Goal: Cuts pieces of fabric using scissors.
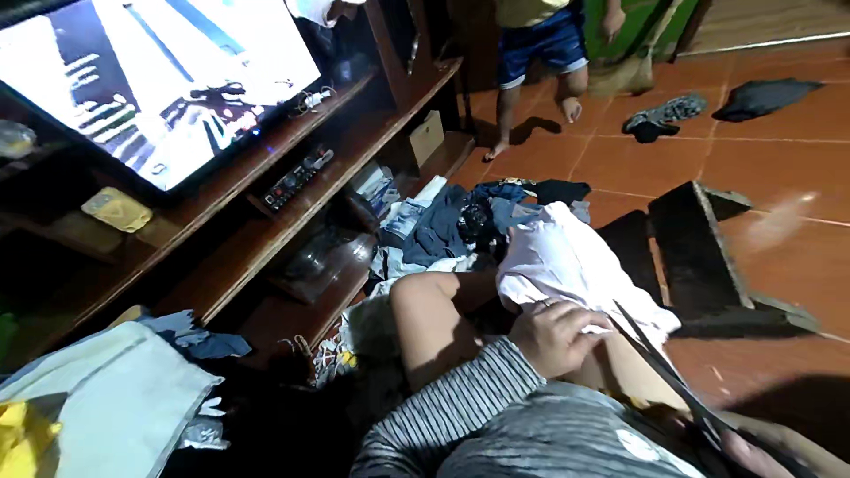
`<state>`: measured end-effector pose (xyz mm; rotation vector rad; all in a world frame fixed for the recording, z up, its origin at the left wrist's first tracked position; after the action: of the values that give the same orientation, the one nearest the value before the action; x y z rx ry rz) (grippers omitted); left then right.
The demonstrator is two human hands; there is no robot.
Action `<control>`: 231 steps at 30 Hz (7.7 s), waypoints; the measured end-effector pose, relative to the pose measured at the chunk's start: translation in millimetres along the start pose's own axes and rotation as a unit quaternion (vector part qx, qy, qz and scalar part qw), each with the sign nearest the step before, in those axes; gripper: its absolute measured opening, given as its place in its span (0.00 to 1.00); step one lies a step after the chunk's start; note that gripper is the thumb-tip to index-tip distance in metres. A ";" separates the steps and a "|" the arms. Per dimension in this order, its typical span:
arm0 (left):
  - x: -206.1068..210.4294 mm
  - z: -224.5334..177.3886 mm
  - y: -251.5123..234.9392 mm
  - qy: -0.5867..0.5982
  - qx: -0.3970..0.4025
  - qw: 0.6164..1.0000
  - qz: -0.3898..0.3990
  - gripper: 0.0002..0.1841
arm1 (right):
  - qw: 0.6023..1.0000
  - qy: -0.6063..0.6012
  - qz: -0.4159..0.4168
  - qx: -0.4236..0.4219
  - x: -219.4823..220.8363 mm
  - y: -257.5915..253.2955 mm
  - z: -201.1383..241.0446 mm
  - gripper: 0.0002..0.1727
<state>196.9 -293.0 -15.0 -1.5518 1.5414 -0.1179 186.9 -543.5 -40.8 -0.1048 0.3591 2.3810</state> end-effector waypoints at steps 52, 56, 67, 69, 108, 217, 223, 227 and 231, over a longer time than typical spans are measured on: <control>18.6 0.2 11.9 0.007 0.036 0.999 -0.032 0.07 | 0.968 -0.248 0.010 0.025 27.5 -32.0 16.4 0.32; 18.7 0.6 13.9 0.009 0.028 0.999 -0.034 0.07 | 0.973 -0.228 -0.011 0.042 29.0 -29.9 17.1 0.32; 17.7 0.5 15.4 0.026 0.037 0.998 -0.039 0.07 | 0.985 -0.171 -0.025 -0.003 21.0 -47.5 13.2 0.36; 17.0 0.8 15.8 0.027 0.033 0.998 -0.042 0.07 | 0.984 -0.176 -0.022 -0.002 21.1 -51.5 12.0 0.37; 13.9 3.2 23.4 0.048 0.054 0.997 -0.035 0.08 | 0.986 -0.164 -0.012 -0.009 3.3 -83.2 30.4 0.35; -50.6 27.1 -15.6 0.180 -0.247 0.952 0.025 0.06 | 0.992 -0.045 0.093 -0.066 0.1 -80.3 23.5 0.31; -57.2 26.7 -16.0 0.189 -0.242 0.951 0.037 0.05 | 0.989 -0.002 0.126 -0.079 -11.1 -99.7 34.8 0.30; -61.7 26.3 -15.9 0.197 -0.270 0.942 0.014 0.06 | 0.988 0.053 0.120 -0.085 -24.6 -106.4 42.9 0.25; -57.8 23.7 -14.9 0.211 -0.266 0.941 0.007 0.05 | 0.983 0.080 0.126 -0.106 -26.5 -111.6 47.6 0.26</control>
<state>210.8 -235.7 10.5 -2.0309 2.0389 -0.0240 282.6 -468.4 -16.0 -0.3718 0.2026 2.6657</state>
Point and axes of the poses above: each hand's wrist, its own y-axis away from the middle knuckle, its own x-axis out of the palm, z = x × y, the point moved 3 cm from there along -y, towards the middle knuckle, and after that the axes turned 7 degrees about y, right-handed, at the moved point
